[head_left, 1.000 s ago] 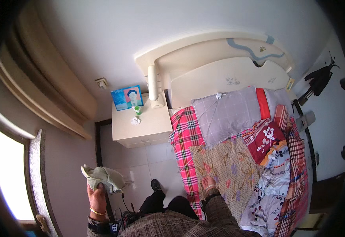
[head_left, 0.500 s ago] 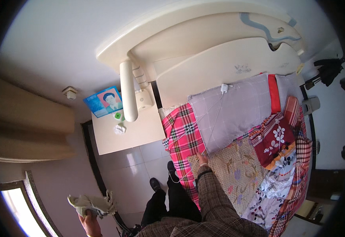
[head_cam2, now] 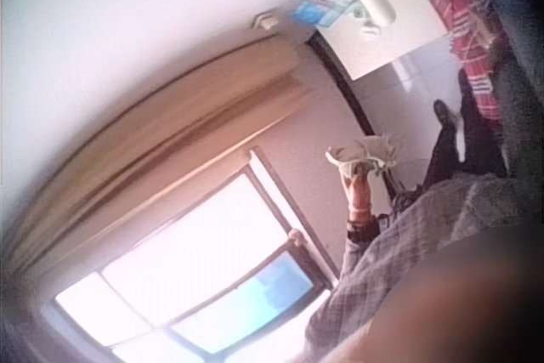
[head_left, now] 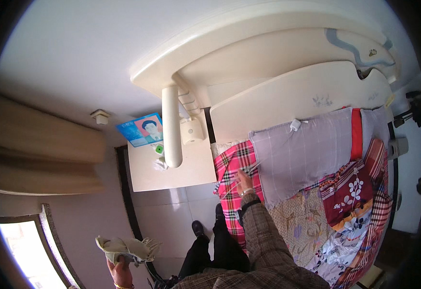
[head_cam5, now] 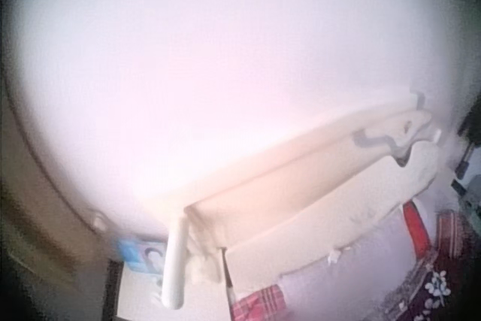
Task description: The person wipes the headboard and side table of a bed with a cloth. They open a drawer, wipe its interior, then close it and continue wiping the headboard and side table surfaces.
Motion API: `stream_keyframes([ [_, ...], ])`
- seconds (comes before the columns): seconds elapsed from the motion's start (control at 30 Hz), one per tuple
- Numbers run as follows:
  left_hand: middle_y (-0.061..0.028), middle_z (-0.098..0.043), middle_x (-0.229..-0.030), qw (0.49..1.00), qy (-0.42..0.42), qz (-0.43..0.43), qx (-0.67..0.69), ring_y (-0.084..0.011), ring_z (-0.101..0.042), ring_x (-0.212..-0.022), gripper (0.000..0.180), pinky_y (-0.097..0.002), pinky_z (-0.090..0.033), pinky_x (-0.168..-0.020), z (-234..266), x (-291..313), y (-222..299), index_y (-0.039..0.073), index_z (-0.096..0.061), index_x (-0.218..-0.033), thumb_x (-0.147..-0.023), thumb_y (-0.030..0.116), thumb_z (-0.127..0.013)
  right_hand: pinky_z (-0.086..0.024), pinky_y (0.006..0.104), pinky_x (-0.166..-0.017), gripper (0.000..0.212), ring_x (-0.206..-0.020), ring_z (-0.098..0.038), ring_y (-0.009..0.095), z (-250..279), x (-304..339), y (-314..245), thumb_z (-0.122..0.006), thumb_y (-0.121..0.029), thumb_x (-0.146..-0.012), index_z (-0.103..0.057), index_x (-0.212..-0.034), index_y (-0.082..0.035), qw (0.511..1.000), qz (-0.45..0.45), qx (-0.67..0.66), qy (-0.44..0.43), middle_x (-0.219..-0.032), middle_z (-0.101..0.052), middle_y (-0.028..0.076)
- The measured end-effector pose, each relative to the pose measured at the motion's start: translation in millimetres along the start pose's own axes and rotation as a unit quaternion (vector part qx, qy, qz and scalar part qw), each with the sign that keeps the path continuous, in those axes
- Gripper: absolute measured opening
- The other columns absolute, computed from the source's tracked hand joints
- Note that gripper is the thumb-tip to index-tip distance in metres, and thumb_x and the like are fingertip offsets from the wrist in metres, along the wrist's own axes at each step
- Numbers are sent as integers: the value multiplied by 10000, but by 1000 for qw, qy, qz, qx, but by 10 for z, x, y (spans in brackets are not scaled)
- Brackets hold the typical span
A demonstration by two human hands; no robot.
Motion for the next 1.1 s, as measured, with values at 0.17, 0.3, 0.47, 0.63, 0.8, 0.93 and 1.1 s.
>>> stream_keyframes([
  [0.17,-96,-544,-1253,963,44,66,258,-245,-556,-1122,509,-385,-462,-969,-81,-52,156,40,-415,-1369,-872,-54,-474,-407,272,-444,139,-525,-472,111,386,695,-755,-614,-212,-914,-565,-992,-108,989,39,144,19,-662,-421,-31],
  [0.3,-99,-539,-1276,955,-3,26,295,-252,-547,-1148,574,-397,-449,-996,-95,-184,305,46,-394,-1397,-844,-87,-475,-318,260,-375,145,-442,-396,93,1250,1262,-1963,-654,-199,-844,-628,-959,-113,970,68,230,22,-616,-426,-48],
  [0.47,-89,-553,-1258,946,-38,-8,321,-214,-554,-1134,589,-334,-460,-968,-187,-397,476,41,-397,-1391,-830,-119,-478,-492,406,-877,488,-955,-621,328,1990,1890,-3400,-694,-145,-744,-552,-1184,10,796,274,476,256,-942,-631,171],
  [0.63,-54,-587,-1198,953,-103,-41,280,-189,-579,-1074,575,-312,-487,-919,-264,-792,733,54,-450,-1336,-800,-142,-523,-353,456,-1067,770,-1277,-426,370,1437,2049,-3491,-735,-127,-692,-395,-1370,3,531,344,666,396,-1330,-477,240],
  [0.8,-10,-616,-1066,944,-201,-89,248,-122,-581,-976,458,-255,-498,-825,-390,-1274,1090,72,-540,-1146,-743,-111,-659,-254,431,-1143,770,-1354,-353,355,-816,2156,-2297,-751,-70,-702,-409,-1390,-14,596,553,581,-41,-1440,-393,202],
  [0.93,-5,-622,-973,932,-277,-197,126,-117,-573,-920,382,-266,-480,-806,-615,-1603,1401,51,-553,-1063,-733,-85,-690,-376,394,-1076,905,-1358,-343,302,-2612,2941,-1267,-761,-139,-798,-195,-1501,-88,678,356,464,-445,-1511,-263,131],
  [1.1,-118,-645,-892,911,-278,-302,-35,-256,-639,-878,483,-340,-498,-800,-854,-1763,1693,27,-540,-1057,-639,25,-783,-423,315,-968,828,-1137,-506,182,-3560,3613,-809,-697,-182,-870,-181,-1508,-69,660,199,376,-619,-1368,-443,100],
])
Point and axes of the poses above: each hand's wrist, its own x-axis away from the middle knuckle, its own z-axis out of the back of the hand, y = z × x, the point moved 3 cm from there along -x, towards the middle knuckle
